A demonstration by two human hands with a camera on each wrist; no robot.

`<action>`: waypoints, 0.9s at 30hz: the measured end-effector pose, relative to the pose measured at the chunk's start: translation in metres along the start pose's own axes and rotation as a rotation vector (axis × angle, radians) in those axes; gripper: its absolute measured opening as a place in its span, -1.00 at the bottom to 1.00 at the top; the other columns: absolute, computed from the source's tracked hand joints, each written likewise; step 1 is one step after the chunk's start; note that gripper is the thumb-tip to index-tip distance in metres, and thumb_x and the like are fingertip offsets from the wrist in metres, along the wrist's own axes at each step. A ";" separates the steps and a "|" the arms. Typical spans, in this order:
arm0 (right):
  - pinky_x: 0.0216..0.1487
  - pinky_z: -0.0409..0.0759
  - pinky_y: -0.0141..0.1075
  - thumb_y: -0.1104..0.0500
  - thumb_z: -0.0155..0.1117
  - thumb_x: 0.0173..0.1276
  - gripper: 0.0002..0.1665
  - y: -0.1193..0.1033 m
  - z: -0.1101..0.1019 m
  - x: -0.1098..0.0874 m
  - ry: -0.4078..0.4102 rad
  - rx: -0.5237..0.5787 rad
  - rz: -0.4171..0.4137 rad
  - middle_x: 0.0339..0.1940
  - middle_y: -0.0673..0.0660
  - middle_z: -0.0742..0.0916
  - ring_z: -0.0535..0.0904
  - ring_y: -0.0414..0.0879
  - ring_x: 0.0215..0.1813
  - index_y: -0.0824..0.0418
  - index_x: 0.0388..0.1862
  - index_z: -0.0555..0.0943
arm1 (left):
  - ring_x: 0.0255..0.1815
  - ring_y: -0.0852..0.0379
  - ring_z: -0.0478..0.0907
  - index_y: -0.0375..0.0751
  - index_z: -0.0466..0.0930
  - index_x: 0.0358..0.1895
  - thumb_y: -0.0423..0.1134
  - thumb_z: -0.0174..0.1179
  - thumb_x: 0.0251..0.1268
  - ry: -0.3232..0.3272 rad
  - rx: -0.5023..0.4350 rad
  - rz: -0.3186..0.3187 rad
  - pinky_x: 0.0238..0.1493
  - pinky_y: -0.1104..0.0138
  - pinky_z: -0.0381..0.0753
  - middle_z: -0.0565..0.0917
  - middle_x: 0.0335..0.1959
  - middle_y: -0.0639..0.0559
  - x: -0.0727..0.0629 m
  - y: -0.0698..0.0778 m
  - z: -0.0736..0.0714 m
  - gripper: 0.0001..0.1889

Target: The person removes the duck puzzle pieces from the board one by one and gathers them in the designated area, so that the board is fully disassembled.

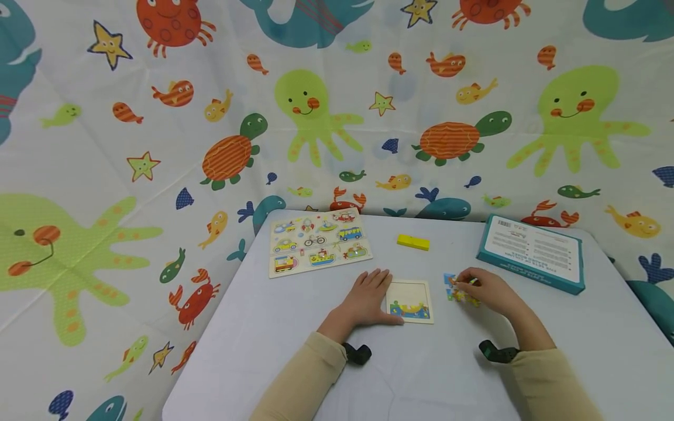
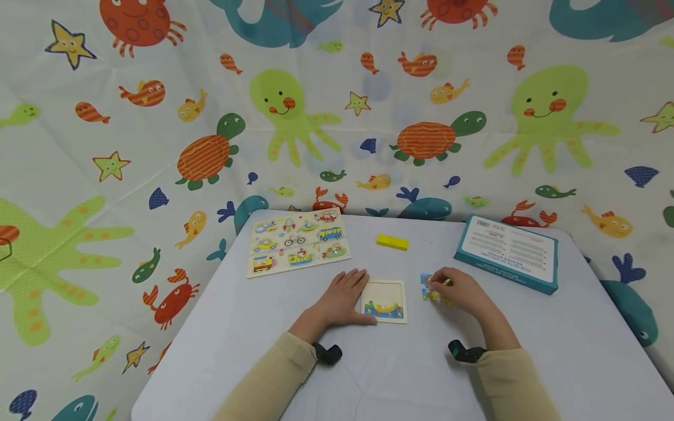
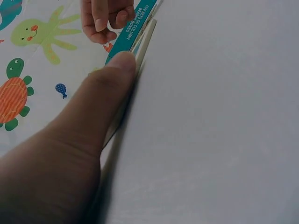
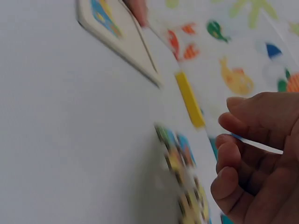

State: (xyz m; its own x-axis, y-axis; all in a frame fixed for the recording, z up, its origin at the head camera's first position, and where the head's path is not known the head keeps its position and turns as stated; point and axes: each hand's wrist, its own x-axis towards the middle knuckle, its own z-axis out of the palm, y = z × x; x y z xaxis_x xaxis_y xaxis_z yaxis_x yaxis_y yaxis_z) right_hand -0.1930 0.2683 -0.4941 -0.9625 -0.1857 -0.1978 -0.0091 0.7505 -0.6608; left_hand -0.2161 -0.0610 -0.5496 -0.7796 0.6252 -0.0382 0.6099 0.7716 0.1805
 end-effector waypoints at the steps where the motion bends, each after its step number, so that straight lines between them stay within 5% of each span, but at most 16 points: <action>1: -0.27 0.55 -0.29 -0.02 0.21 0.46 -0.65 -0.007 0.006 0.002 -0.005 0.001 -0.010 -0.10 0.14 0.65 0.52 -0.05 -0.19 0.18 0.05 0.59 | 0.65 0.04 -0.10 -0.05 -0.05 0.61 0.70 -0.03 -0.06 0.000 0.002 -0.001 0.61 0.03 -0.07 0.02 0.63 0.06 0.000 0.000 0.000 0.24; 12: -0.23 0.58 -0.29 0.00 0.26 0.42 -0.65 -0.058 0.054 0.018 -0.099 0.036 -0.121 -0.11 0.04 0.66 0.55 -0.09 -0.19 0.12 0.10 0.60 | 0.65 0.05 -0.10 -0.03 -0.05 0.61 0.75 -0.11 -0.10 -0.005 0.023 -0.013 0.61 0.02 -0.06 0.04 0.63 0.08 0.003 0.000 0.003 0.26; 27: -0.12 0.54 -0.25 0.03 0.38 0.32 -0.68 -0.076 0.079 0.030 -0.169 -0.020 -0.216 -0.15 -0.04 0.66 0.52 -0.15 -0.17 0.09 0.01 0.65 | 0.65 0.05 -0.07 -0.04 -0.01 0.60 0.74 -0.09 -0.10 0.023 0.023 -0.007 0.60 0.02 -0.04 0.06 0.62 0.07 0.002 -0.001 0.003 0.26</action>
State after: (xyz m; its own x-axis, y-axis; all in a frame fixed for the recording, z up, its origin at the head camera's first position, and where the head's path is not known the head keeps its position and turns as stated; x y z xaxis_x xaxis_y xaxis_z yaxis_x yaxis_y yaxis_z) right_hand -0.1997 0.1562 -0.5070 -0.8789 -0.4446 -0.1728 -0.2161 0.6941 -0.6867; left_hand -0.2177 -0.0604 -0.5532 -0.7870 0.6167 -0.0171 0.6070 0.7789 0.1578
